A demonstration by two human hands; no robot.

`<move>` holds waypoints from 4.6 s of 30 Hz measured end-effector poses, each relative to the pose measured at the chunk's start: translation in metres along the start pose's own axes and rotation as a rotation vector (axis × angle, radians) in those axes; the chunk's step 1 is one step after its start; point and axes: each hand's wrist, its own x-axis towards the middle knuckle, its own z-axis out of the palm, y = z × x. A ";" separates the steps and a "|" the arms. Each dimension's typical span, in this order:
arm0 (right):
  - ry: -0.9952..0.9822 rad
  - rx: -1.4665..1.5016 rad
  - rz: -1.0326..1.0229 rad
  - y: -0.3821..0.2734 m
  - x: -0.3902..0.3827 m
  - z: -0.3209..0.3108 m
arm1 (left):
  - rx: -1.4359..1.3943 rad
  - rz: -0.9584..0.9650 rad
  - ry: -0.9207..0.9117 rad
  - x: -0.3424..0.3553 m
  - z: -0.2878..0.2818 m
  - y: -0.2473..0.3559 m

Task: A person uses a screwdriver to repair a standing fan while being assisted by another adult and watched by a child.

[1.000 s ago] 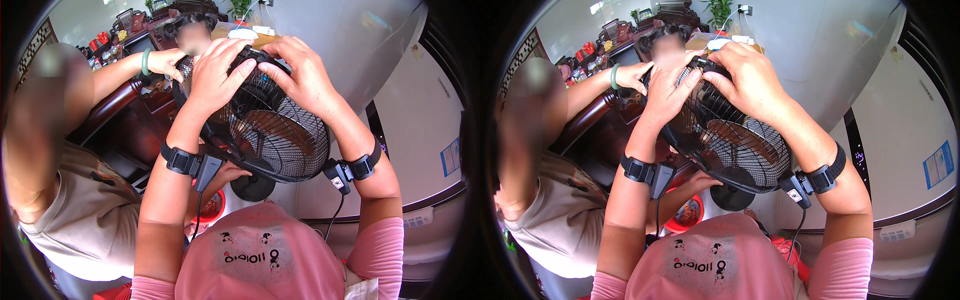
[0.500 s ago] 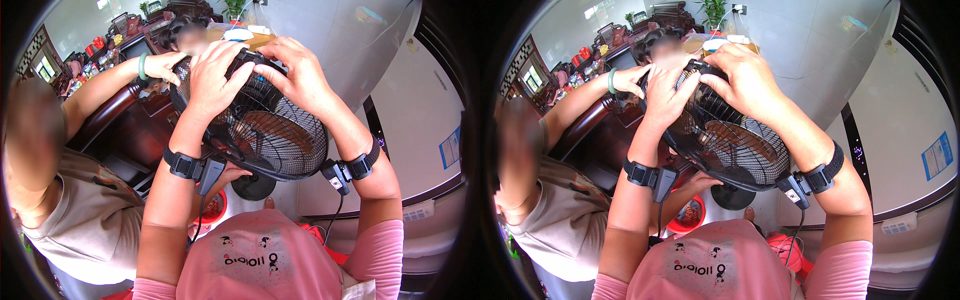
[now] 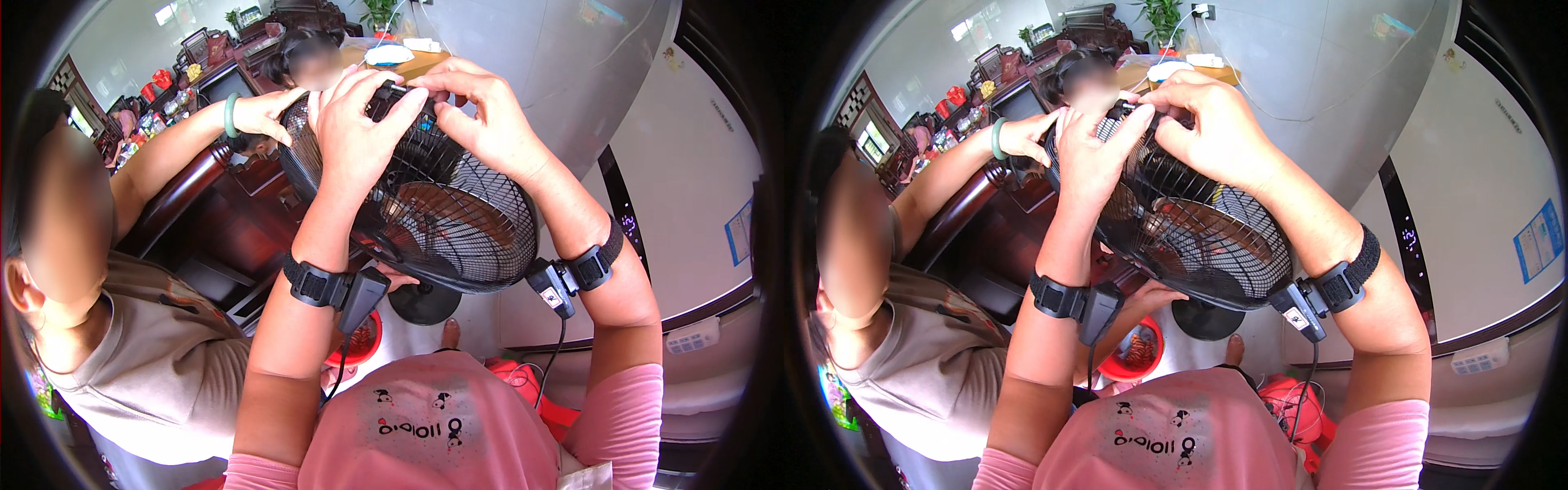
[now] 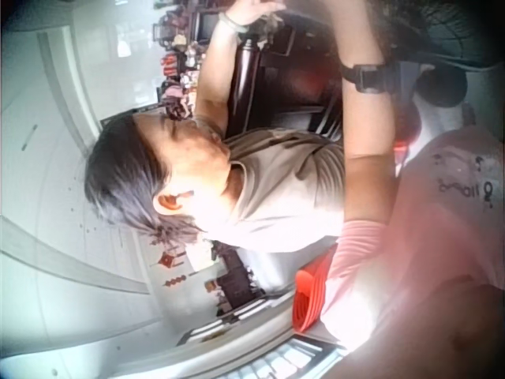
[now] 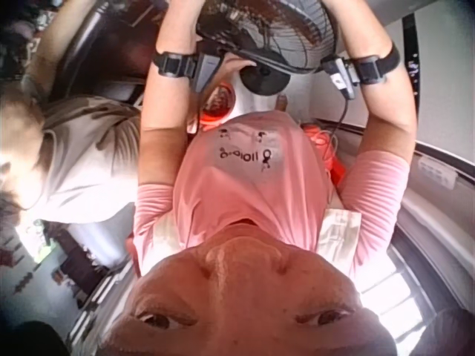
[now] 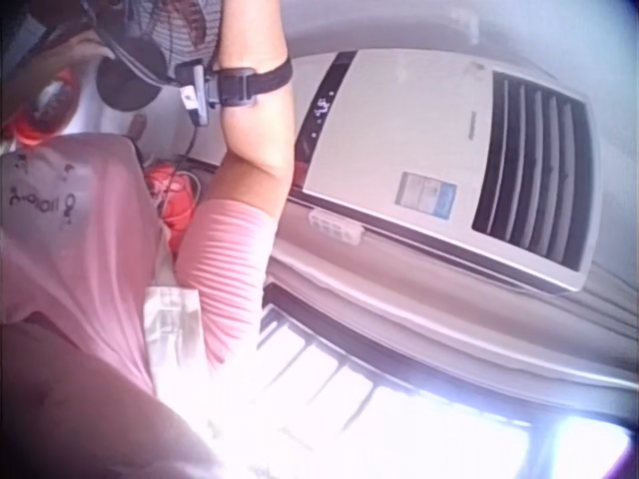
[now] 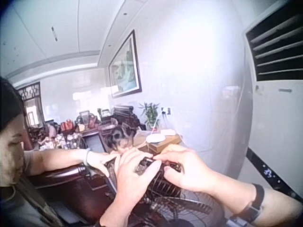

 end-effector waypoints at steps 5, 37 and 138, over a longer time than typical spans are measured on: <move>0.010 0.348 0.108 0.008 0.005 0.007 | 0.100 0.045 0.050 -0.003 0.002 -0.003; 0.220 0.569 0.317 0.018 0.006 0.001 | 0.106 0.071 0.053 -0.005 0.006 -0.002; 0.357 0.311 0.248 0.006 -0.092 -0.024 | 0.197 -0.051 -0.029 -0.007 -0.009 0.011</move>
